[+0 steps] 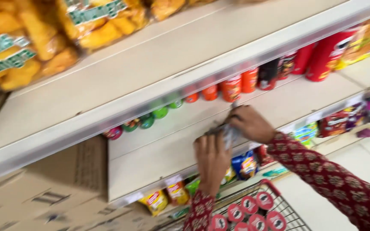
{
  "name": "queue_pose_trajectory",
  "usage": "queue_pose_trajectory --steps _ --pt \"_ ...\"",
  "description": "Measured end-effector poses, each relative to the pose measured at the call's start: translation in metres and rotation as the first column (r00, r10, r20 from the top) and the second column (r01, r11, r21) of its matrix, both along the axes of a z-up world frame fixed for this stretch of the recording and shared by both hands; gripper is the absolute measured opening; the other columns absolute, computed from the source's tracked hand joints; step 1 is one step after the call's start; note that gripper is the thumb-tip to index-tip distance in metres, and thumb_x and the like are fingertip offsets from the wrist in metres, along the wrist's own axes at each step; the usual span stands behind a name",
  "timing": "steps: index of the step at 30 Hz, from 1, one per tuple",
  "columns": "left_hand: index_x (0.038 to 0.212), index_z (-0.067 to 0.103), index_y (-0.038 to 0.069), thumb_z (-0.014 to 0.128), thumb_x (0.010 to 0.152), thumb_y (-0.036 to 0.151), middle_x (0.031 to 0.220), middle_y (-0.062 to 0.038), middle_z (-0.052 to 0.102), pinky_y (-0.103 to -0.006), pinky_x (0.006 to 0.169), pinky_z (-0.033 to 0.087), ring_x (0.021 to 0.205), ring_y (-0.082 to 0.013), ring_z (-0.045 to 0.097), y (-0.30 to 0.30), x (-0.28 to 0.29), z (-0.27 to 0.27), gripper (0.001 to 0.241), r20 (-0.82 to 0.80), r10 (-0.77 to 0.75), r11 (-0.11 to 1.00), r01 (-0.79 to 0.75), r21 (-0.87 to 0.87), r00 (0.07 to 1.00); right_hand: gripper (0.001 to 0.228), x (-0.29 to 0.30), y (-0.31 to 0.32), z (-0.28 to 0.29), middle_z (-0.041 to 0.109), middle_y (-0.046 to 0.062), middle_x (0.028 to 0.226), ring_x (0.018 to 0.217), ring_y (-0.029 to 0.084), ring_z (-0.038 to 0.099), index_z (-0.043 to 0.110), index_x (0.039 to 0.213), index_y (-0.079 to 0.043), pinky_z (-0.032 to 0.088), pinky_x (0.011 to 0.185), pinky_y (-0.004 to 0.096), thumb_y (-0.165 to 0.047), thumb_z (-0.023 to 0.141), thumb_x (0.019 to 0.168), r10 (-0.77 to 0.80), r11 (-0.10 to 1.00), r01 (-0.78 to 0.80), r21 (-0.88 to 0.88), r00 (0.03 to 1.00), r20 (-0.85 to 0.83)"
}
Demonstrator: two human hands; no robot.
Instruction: Remove snack containers from a shelf into a cart and then clean the shelf with a cloth.
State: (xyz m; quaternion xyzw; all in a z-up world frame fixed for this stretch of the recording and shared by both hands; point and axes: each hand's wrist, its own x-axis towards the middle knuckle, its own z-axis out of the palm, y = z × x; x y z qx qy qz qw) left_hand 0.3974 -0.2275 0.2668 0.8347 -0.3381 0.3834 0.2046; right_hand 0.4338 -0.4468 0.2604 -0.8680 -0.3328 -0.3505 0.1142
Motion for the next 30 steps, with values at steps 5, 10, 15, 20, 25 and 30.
queue_pose_trajectory --steps 5,10,15,20,25,30 --pt "0.119 0.062 0.005 0.074 0.092 0.032 0.111 -0.014 0.06 -0.0573 0.104 0.043 0.113 -0.0343 0.056 -0.143 0.023 -0.027 0.04 -0.141 -0.26 0.964 0.266 0.019 0.955 0.034 -0.025 -0.138 0.002 0.063 0.012 0.114 0.109 0.033 0.06 0.067 0.112 -0.008 0.047 0.094 0.045 -0.008 0.063 0.079 -0.357 0.934 0.357 0.016 0.934 -0.001" --pt "0.129 0.063 0.007 0.071 0.087 0.042 0.136 -0.017 0.06 -0.0684 0.108 0.032 0.138 -0.0407 0.048 -0.25 0.036 -0.079 0.055 -0.114 -0.371 0.927 0.375 0.012 0.922 0.041 -0.033 -0.24 -0.053 0.059 0.016 0.133 0.122 0.038 0.056 0.062 0.129 -0.008 0.045 0.103 0.049 -0.019 0.057 0.09 -0.622 0.763 0.639 0.098 0.767 -0.156" --pt "0.133 0.066 0.012 0.064 0.094 0.047 0.141 -0.016 0.058 -0.0686 0.109 0.032 0.135 -0.0398 0.047 -0.288 0.035 -0.084 0.053 -0.148 -0.349 0.927 0.364 0.089 0.925 0.086 -0.03 -0.278 -0.104 0.03 0.029 0.163 0.151 0.045 0.023 0.034 0.157 0.002 0.018 0.118 0.055 -0.062 0.042 0.1 -0.714 0.643 0.759 0.103 0.643 -0.276" --pt "0.121 0.072 0.02 0.065 0.097 0.039 0.125 -0.008 0.065 -0.0596 0.095 0.04 0.117 -0.0324 0.056 -0.303 0.049 -0.074 0.031 -0.218 -0.351 0.912 0.385 0.14 0.911 0.099 -0.002 -0.301 -0.118 0.031 0.029 0.162 0.153 0.043 0.023 0.033 0.156 0.005 0.018 0.121 0.053 -0.073 0.042 0.095 -0.784 0.497 0.865 0.065 0.48 -0.394" --pt "0.107 0.077 0.023 0.069 0.095 0.026 0.113 -0.002 0.068 -0.0545 0.09 0.042 0.11 -0.0309 0.058 -0.315 0.063 -0.079 0.015 -0.193 -0.267 0.939 0.3 0.167 0.944 0.098 0.009 -0.302 -0.12 0.039 0.027 0.159 0.151 0.042 0.029 0.042 0.151 0.004 0.022 0.122 0.054 -0.075 0.043 0.093 -0.829 0.423 0.905 0.028 0.399 -0.392" --pt "0.107 0.08 0.025 0.072 0.086 0.022 0.111 -0.004 0.07 -0.0542 0.087 0.04 0.106 -0.0334 0.058 -0.31 0.063 -0.074 0.023 -0.231 -0.314 0.934 0.343 0.098 0.921 0.093 0.002 -0.291 -0.122 0.043 0.025 0.158 0.152 0.04 0.033 0.049 0.148 0.002 0.024 0.122 0.055 -0.074 0.043 0.094 -0.861 0.404 0.912 0.066 0.404 -0.309"
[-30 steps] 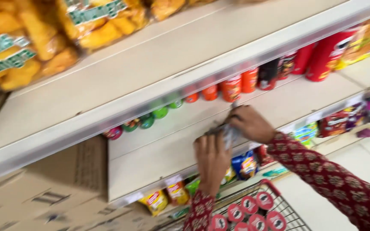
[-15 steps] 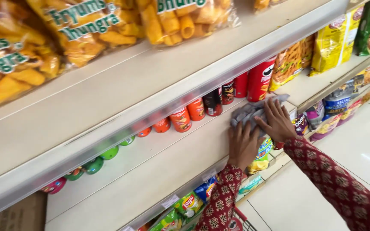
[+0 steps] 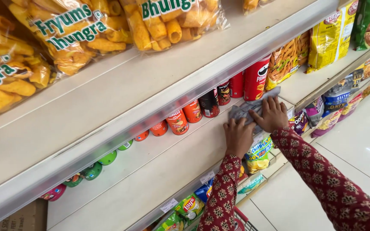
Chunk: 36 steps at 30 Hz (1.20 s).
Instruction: Remove snack containers from a shelf into a cart and then clean the shelf with a cloth.
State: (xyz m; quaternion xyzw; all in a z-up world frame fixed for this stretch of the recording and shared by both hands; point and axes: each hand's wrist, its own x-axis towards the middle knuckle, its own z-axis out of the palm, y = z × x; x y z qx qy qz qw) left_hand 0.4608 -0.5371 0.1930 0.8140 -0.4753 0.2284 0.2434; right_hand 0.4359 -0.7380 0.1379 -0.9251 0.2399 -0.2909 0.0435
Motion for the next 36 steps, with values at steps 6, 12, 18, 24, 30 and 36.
queue_pose_trajectory --steps 6,12,18,24,30,36 --pt "0.107 0.081 0.025 0.071 0.089 0.021 0.108 -0.003 0.071 -0.0535 0.089 0.04 0.105 -0.0319 0.059 0.03 -0.004 0.001 0.021 -0.025 -0.017 1.0 0.018 0.02 1.0 0.091 -0.005 0.032 -0.001 0.044 0.025 0.156 0.15 0.039 0.034 0.05 0.147 0.001 0.024 0.12 0.055 -0.073 0.042 0.094 -0.049 0.997 0.046 -0.06 0.998 -0.039" --pt "0.105 0.08 0.02 0.074 0.087 0.022 0.105 -0.006 0.069 -0.0526 0.087 0.04 0.103 -0.0332 0.057 0.077 -0.016 0.018 0.018 -0.012 0.007 0.999 -0.007 0.034 1.0 0.085 0.005 0.071 0.007 0.047 0.023 0.154 0.148 0.039 0.037 0.05 0.146 0.0 0.028 0.12 0.052 -0.068 0.043 0.095 0.11 0.989 -0.112 -0.099 0.994 -0.026" --pt "0.101 0.078 0.016 0.075 0.086 0.022 0.106 -0.007 0.068 -0.0509 0.086 0.041 0.103 -0.0334 0.057 0.085 -0.013 0.014 0.016 0.013 0.064 0.998 -0.064 0.006 0.998 0.081 0.027 0.075 0.016 0.048 0.022 0.152 0.146 0.038 0.039 0.051 0.144 0.0 0.029 0.119 0.051 -0.063 0.048 0.094 0.288 0.954 -0.29 -0.081 0.957 -0.03" --pt "0.107 0.073 0.013 0.072 0.088 0.019 0.105 -0.01 0.065 -0.0522 0.085 0.041 0.102 -0.036 0.056 0.084 -0.012 0.016 0.02 0.052 0.132 0.99 -0.134 0.034 0.99 0.081 0.056 0.067 0.014 0.049 0.02 0.151 0.145 0.036 0.04 0.049 0.146 -0.002 0.03 0.119 0.049 -0.064 0.047 0.094 0.376 0.913 -0.385 -0.138 0.923 -0.085" --pt "0.109 0.071 0.011 0.069 0.082 0.009 0.104 -0.011 0.063 -0.0515 0.082 0.042 0.101 -0.0369 0.055 0.098 -0.015 0.01 0.027 0.059 0.143 0.988 -0.146 0.056 0.988 0.082 0.054 0.087 0.02 0.05 0.019 0.15 0.144 0.035 0.041 0.05 0.145 -0.003 0.031 0.117 0.049 -0.065 0.049 0.091 0.377 0.915 -0.385 -0.124 0.923 -0.08" --pt "0.111 0.072 0.011 0.07 0.076 0.009 0.103 -0.012 0.062 -0.0509 0.08 0.042 0.1 -0.0375 0.054 0.139 -0.027 0.017 0.036 0.059 0.142 0.989 -0.143 0.021 0.988 0.083 0.043 0.13 0.025 0.052 0.021 0.147 0.143 0.038 0.043 0.052 0.142 -0.001 0.033 0.117 0.05 -0.065 0.052 0.09 0.382 0.914 -0.384 -0.129 0.923 -0.044"
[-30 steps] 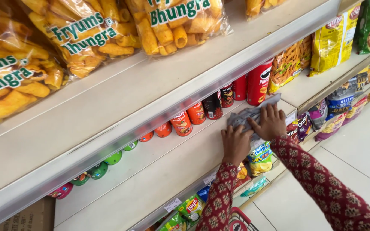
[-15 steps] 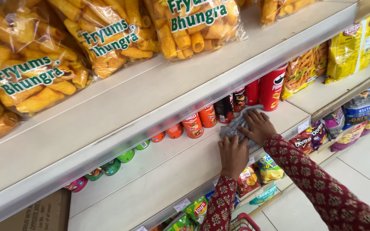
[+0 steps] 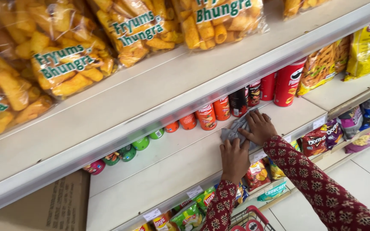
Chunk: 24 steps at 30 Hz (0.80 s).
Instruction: Remove snack containers from a shelf into a cart and then clean the shelf with a cloth.
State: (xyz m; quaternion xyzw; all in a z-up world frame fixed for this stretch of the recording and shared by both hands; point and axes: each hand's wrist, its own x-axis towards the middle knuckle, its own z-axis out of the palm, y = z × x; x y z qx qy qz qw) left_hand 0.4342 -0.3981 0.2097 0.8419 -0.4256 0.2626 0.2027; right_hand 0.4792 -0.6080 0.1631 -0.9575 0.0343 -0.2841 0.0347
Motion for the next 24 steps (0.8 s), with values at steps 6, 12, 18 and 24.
queue_pose_trajectory --steps 6,12,18,24 --pt "0.111 0.073 0.013 0.07 0.078 0.008 0.105 -0.01 0.062 -0.0516 0.083 0.041 0.1 -0.0373 0.054 0.037 -0.006 0.0 0.033 -0.021 0.046 0.999 -0.046 -0.02 0.999 0.084 0.001 0.041 -0.006 0.054 0.023 0.144 0.14 0.039 0.045 0.052 0.141 0.001 0.036 0.115 0.052 -0.065 0.055 0.089 -0.048 0.999 0.048 -0.016 0.999 -0.003" --pt "0.112 0.073 0.013 0.072 0.079 0.009 0.107 -0.009 0.063 -0.0515 0.083 0.041 0.102 -0.0362 0.054 0.08 -0.006 0.0 0.033 -0.013 0.107 0.994 -0.107 -0.013 0.994 0.082 0.016 0.086 -0.008 0.054 0.022 0.144 0.141 0.04 0.045 0.053 0.14 -0.001 0.036 0.114 0.053 -0.065 0.055 0.089 0.04 0.999 -0.04 -0.016 0.998 0.043" --pt "0.114 0.074 0.013 0.072 0.077 0.009 0.109 -0.009 0.064 -0.051 0.082 0.04 0.102 -0.0349 0.055 0.13 -0.01 0.007 0.038 -0.047 0.176 0.984 -0.176 0.01 0.983 0.081 0.025 0.143 -0.003 0.054 0.024 0.142 0.14 0.041 0.045 0.055 0.138 0.0 0.036 0.114 0.054 -0.064 0.057 0.088 0.098 0.995 -0.099 0.023 0.994 0.041" --pt "0.114 0.075 0.013 0.072 0.078 0.009 0.11 -0.008 0.064 -0.0509 0.083 0.04 0.103 -0.0345 0.054 0.171 -0.018 0.008 0.036 -0.036 0.233 0.972 -0.233 0.005 0.972 0.082 0.028 0.19 -0.012 0.054 0.026 0.141 0.14 0.041 0.046 0.056 0.136 0.001 0.036 0.115 0.055 -0.064 0.058 0.087 0.107 0.994 -0.108 0.009 0.992 0.063"
